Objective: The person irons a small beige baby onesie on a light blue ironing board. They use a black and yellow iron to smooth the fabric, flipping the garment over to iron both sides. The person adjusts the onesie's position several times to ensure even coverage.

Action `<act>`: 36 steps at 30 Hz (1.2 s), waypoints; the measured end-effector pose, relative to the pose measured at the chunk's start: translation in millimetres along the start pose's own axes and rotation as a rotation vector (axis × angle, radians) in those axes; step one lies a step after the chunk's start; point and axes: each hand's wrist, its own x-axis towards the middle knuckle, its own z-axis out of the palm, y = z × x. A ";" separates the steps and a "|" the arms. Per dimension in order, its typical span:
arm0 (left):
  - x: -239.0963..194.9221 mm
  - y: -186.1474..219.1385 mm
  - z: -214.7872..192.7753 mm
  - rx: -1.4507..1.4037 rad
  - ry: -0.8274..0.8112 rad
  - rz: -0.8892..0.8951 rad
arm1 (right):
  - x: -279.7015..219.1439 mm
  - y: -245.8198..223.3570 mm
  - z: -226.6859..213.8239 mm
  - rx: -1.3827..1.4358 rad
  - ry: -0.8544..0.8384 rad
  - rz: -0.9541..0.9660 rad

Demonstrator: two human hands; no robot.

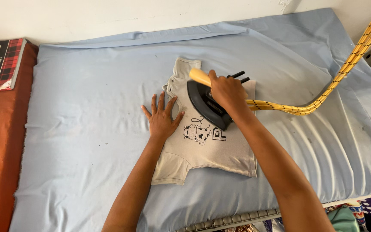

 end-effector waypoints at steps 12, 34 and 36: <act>-2.2 -10.3 17.0 -0.151 0.085 -0.017 | 17.0 -10.1 -41.1 0.083 -0.343 -0.226; -20.8 -40.3 -23.0 0.017 -0.061 0.246 | 32.7 -19.8 -7.3 0.175 -0.310 0.045; -20.1 -38.9 -25.3 -0.005 -0.064 0.245 | 11.6 -22.4 -15.5 0.183 -0.322 0.044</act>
